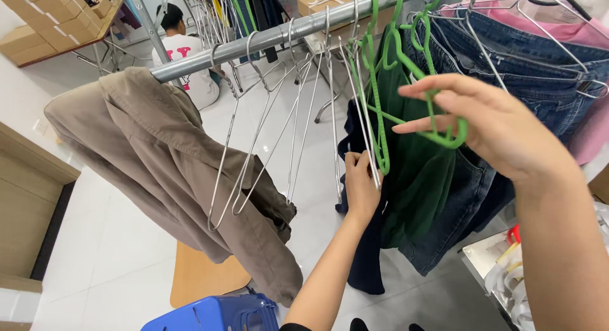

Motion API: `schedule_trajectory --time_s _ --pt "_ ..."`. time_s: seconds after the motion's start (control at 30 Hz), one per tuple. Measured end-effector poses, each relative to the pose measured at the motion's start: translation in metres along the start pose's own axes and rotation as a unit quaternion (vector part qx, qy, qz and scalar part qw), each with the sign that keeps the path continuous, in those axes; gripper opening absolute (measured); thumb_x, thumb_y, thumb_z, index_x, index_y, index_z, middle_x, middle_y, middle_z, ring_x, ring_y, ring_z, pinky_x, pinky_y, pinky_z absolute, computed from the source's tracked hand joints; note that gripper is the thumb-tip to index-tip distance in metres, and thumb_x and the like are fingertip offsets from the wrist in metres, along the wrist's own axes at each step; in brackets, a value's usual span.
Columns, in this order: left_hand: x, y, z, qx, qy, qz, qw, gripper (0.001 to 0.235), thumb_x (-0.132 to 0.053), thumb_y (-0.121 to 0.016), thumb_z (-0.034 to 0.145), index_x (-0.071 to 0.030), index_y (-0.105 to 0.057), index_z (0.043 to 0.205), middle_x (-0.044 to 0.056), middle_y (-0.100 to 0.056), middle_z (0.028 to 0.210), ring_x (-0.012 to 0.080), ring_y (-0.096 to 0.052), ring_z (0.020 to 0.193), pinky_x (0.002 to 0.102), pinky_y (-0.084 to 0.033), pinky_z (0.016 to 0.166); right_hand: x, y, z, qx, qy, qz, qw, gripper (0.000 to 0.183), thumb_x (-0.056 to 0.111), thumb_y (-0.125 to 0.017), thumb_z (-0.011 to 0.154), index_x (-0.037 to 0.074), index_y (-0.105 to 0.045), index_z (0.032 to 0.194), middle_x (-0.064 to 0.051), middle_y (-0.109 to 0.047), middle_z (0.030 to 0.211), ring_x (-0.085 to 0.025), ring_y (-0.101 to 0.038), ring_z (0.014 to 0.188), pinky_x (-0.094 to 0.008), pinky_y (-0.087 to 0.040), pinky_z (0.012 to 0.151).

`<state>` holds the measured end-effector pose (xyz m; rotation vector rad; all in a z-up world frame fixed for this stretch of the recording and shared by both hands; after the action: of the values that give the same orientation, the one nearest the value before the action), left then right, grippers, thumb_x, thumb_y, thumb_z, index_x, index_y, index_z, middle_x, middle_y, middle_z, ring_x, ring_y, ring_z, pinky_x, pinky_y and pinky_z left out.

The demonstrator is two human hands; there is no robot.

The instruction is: The person folds a brown t-shirt, a pink top, a black and white checkered skirt, and navy blue track pants on a metal table. They take each item from a clothing rack, fold it neatly by hand, and place it on a stack.

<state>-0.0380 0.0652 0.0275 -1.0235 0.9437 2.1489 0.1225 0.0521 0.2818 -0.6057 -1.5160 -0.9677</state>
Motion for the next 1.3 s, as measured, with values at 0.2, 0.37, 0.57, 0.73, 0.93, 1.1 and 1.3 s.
schedule_trajectory --time_s 0.2,0.37,0.57,0.73,0.93,1.1,1.3 --pt "0.039 -0.01 0.007 -0.044 0.109 -0.087 0.989 0.011 -0.013 -0.073 0.091 -0.008 -0.065 0.095 0.006 -0.052 0.105 0.0197 -0.054 0.085 0.032 -0.049 0.078 0.013 0.023 -0.005 -0.012 0.111 0.163 0.98 0.089 0.077 -0.056 0.075 0.016 -0.055 0.141 -0.022 -0.063 0.155 -0.033 -0.074 0.115 -0.051 -0.055 0.113" --pt "0.05 -0.001 -0.005 -0.034 0.237 -0.096 0.966 0.041 -0.034 -0.084 0.085 -0.008 -0.053 0.092 0.004 -0.052 0.101 0.0203 -0.06 0.088 0.034 -0.048 0.082 -0.012 0.02 -0.001 -0.001 0.146 0.135 0.98 0.07 0.077 -0.045 0.09 0.018 -0.063 0.123 -0.018 -0.068 0.152 -0.034 -0.079 0.113 -0.049 -0.052 0.117" --pt "0.009 0.015 -0.032 0.009 0.257 -0.091 0.962 0.039 -0.039 -0.079 0.079 -0.014 -0.05 0.084 -0.001 -0.052 0.088 0.0162 -0.052 0.085 0.032 -0.044 0.078 -0.073 0.016 0.008 -0.052 0.1 0.084 0.99 0.053 0.058 -0.037 0.105 0.016 -0.067 0.118 -0.009 -0.067 0.154 -0.017 -0.067 0.133 -0.032 -0.047 0.104" --pt "-0.019 0.014 -0.059 0.059 0.242 -0.147 0.957 0.071 -0.042 -0.093 0.082 -0.001 -0.068 0.134 0.02 -0.068 0.128 0.032 -0.071 0.119 0.042 -0.06 0.095 -0.128 0.033 -0.01 -0.168 0.172 0.064 0.969 0.033 0.03 -0.049 0.118 0.01 -0.068 0.136 -0.013 -0.056 0.16 -0.03 -0.052 0.149 -0.046 -0.045 0.116" --pt "-0.075 0.004 -0.098 0.03 0.246 -0.19 0.95 0.037 -0.043 -0.087 0.089 -0.015 -0.082 0.113 0.005 -0.073 0.088 0.013 -0.066 0.083 0.026 -0.056 0.071 -0.261 0.02 -0.047 -0.215 0.137 0.091 0.963 0.016 0.011 -0.068 0.11 0.005 -0.069 0.124 -0.01 -0.071 0.114 -0.016 -0.066 0.094 -0.029 -0.061 0.082" --pt "-0.125 -0.009 -0.145 0.049 0.144 -0.199 0.968 0.04 -0.046 -0.056 0.114 -0.015 -0.079 0.124 0.009 -0.076 0.12 0.0154 -0.063 0.111 0.035 -0.052 0.097 -0.238 0.018 -0.102 -0.073 0.064 0.07 0.993 0.072 0.015 -0.088 0.084 0.011 -0.057 0.15 -0.011 -0.061 0.127 -0.02 -0.061 0.115 -0.036 -0.055 0.105" --pt "-0.179 0.013 -0.196 0.06 0.037 -0.126 0.99 0.032 -0.047 -0.05 0.114 -0.032 -0.075 0.127 -0.009 -0.069 0.128 0.0156 -0.056 0.118 0.032 -0.043 0.111 -0.226 0.046 -0.146 -0.029 0.136 -0.002 0.99 0.031 0.012 -0.09 0.088 0.011 -0.078 0.117 0.0 -0.068 0.092 -0.005 -0.059 0.087 -0.023 -0.052 0.079"
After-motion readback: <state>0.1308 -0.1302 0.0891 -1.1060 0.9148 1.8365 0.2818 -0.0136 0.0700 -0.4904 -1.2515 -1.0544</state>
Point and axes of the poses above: each hand's wrist, its own z-axis towards the middle knuckle, its own y-axis out of the back of the hand, x = y × z, the point moved 6 cm from there along z, towards the middle knuckle
